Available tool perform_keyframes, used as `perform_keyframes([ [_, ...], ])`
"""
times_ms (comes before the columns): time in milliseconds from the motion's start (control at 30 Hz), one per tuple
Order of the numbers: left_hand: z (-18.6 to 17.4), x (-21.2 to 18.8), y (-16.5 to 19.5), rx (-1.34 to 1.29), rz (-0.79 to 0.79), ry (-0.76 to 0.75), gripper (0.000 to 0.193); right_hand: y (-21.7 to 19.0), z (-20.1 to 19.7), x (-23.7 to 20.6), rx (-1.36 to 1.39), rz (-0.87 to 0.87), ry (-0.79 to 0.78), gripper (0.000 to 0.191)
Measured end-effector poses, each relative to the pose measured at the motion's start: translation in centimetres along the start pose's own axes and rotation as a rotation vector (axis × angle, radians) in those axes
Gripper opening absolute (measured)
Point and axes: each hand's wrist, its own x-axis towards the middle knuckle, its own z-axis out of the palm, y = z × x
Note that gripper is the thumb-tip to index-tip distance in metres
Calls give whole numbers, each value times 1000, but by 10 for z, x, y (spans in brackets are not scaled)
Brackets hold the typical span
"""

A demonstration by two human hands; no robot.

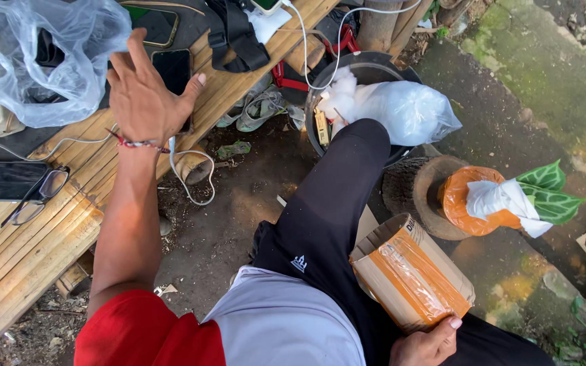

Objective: The person assembles a cylindrical container from a flat piece of cardboard. They fold the cardboard into a tube, secure the seam with orange packing tape, and place a potted plant inside the finished container.

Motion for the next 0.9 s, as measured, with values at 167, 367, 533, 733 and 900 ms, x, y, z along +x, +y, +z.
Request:
perform_keyframes([
  [167, 34, 10, -17, 82, -243, -267, 109, -1, 5, 5, 16, -29, -59, 58],
  [367, 57, 6, -25, 84, -233, -120, 105, -4, 8, 2, 32, 20, -31, 60],
  [533, 65, 7, -38, 33, -174, -93, 106, -6, 10, 0, -6, 39, -33, 61],
  [733, 26, 7, -28, -57, -240, -236, 127, -3, 12, 3, 22, 68, -42, 63],
  [900, -9, -24, 23, -386, 93, 172, 103, 0, 13, 7, -119, 41, -22, 72],
])
